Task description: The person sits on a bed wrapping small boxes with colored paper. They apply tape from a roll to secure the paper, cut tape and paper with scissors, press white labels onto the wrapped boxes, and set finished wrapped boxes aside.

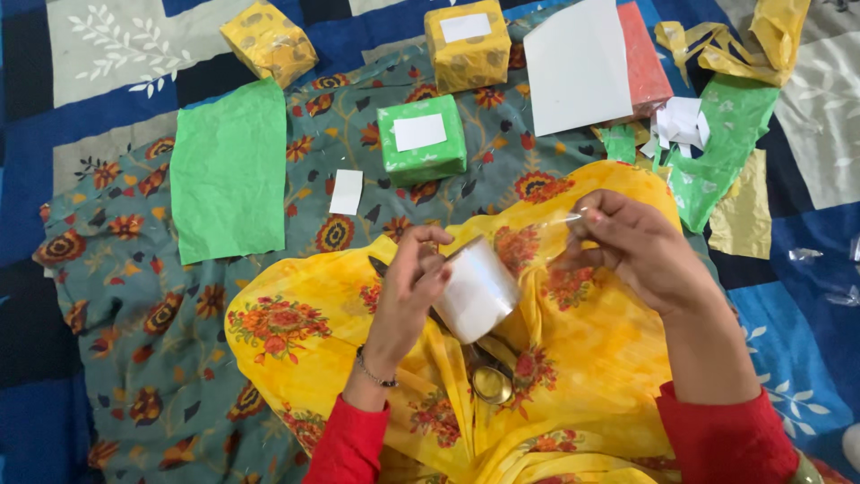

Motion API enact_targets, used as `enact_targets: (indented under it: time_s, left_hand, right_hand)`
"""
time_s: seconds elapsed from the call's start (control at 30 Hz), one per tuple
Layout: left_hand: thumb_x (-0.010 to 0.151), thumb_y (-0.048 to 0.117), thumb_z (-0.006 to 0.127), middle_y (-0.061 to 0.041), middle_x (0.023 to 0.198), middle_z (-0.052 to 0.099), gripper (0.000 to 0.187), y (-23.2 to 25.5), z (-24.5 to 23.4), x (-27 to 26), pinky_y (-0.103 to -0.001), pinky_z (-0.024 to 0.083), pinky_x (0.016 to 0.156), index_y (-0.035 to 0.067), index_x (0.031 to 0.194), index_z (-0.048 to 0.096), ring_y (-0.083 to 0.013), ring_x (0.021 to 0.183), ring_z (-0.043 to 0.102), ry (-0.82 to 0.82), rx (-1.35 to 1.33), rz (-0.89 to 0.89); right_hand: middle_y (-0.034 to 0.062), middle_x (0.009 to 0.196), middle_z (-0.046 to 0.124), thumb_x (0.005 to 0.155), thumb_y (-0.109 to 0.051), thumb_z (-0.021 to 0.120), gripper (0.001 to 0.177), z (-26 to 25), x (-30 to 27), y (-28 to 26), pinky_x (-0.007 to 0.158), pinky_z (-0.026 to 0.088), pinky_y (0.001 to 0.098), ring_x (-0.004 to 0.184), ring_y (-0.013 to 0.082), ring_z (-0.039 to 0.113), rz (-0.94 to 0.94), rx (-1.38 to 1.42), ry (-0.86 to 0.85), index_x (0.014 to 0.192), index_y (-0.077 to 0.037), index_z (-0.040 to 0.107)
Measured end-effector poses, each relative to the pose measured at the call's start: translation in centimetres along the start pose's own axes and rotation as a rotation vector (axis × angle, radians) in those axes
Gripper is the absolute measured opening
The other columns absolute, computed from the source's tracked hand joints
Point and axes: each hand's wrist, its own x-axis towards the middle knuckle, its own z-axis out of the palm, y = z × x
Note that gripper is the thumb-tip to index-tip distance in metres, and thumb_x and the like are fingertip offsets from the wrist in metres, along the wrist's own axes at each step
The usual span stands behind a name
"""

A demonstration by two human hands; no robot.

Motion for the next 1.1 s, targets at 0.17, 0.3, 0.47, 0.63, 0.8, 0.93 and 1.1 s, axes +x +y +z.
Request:
enact_targets:
  time_s: [0.17, 0.3, 0.47, 0.63, 0.8, 0.93, 1.1]
  left_hand:
    - [0.08, 0.025, 0.081, -0.012, 0.09, 0.074, 0.055, -0.3, -0.1, 0.9, -0.039, 0.055, 0.073, 0.012, 0.125, 0.053, -0.0261, 0.084, 0.073, 0.009, 0.576, -0.162]
    - [0.09, 0.009, 0.068, -0.019, 0.118, 0.067, 0.047, -1.4, 0.0, 1.4, -0.049, 0.051, 0.085, 0.008, 0.134, 0.052, -0.0414, 0.104, 0.064, -0.019, 0.765, 0.229]
    - [0.087, 0.0, 0.064, -0.013, 0.141, 0.056, 0.039, -3.8, 2.7, 1.6, -0.048, 0.046, 0.112, 0.017, 0.122, 0.061, -0.0391, 0.135, 0.054, 0.085, 0.912, 0.403]
    - [0.073, 0.03, 0.087, -0.018, 0.142, 0.048, 0.059, -4.6, 5.3, 2.3, -0.057, 0.034, 0.112, 0.009, 0.12, 0.057, -0.048, 0.139, 0.039, 0.054, 0.823, 0.404]
    - [0.077, 0.033, 0.085, -0.015, 0.149, 0.048, 0.056, -5.1, 5.7, 3.4, -0.056, 0.034, 0.115, 0.012, 0.122, 0.059, -0.0473, 0.144, 0.037, 0.103, 0.858, 0.386]
    - [0.085, 0.033, 0.082, -0.015, 0.149, 0.049, 0.049, -5.9, 5.8, 3.4, -0.055, 0.035, 0.115, 0.011, 0.123, 0.06, -0.048, 0.145, 0.038, 0.106, 0.796, 0.407]
    - [0.095, 0.03, 0.072, -0.011, 0.148, 0.055, 0.031, -5.9, 5.9, 3.8, -0.051, 0.037, 0.119, 0.012, 0.119, 0.065, -0.042, 0.147, 0.042, 0.122, 0.746, 0.432]
  right_hand:
    - [0.0069, 0.1, 0.065, 0.102, -0.009, 0.054, 0.008, 2.5, 0.7, 0.0, 0.078, 0.061, 0.0326, 0.09, 0.0154, 0.068, -0.121, -0.437, 0.024, 0.105, -0.003, 0.057]
    - [0.0101, 0.094, 0.068, 0.096, 0.002, 0.058, 0.017, 2.2, 0.9, 0.4, 0.071, 0.057, 0.0315, 0.08, 0.0171, 0.069, -0.09, -0.583, 0.175, 0.11, -0.004, 0.053]
    - [0.0124, 0.096, 0.067, 0.1, 0.001, 0.053, 0.01, 0.4, 0.8, 1.1, 0.076, 0.059, 0.0328, 0.085, 0.0208, 0.072, -0.073, -0.475, 0.103, 0.106, 0.002, 0.061]
    - [0.013, 0.103, 0.069, 0.101, -0.003, 0.049, 0.019, -1.7, 0.1, 0.4, 0.084, 0.061, 0.0377, 0.092, 0.0242, 0.072, 0.005, -0.066, 0.097, 0.109, 0.007, 0.063]
    - [0.0106, 0.11, 0.071, 0.09, 0.007, 0.058, 0.03, -1.6, -0.2, 1.2, 0.09, 0.06, 0.0344, 0.098, 0.0231, 0.073, -0.116, -0.31, 0.155, 0.119, 0.007, 0.062]
    - [0.0074, 0.113, 0.067, 0.088, 0.005, 0.068, 0.031, 0.0, -0.7, 1.9, 0.089, 0.056, 0.0291, 0.1, 0.021, 0.07, -0.452, -0.724, 0.151, 0.118, 0.0, 0.068]
    - [0.0079, 0.105, 0.065, 0.079, -0.008, 0.084, 0.03, 1.7, -0.2, 0.3, 0.088, 0.051, 0.0376, 0.1, 0.0277, 0.066, -0.723, -1.255, 0.22, 0.108, -0.008, 0.076]
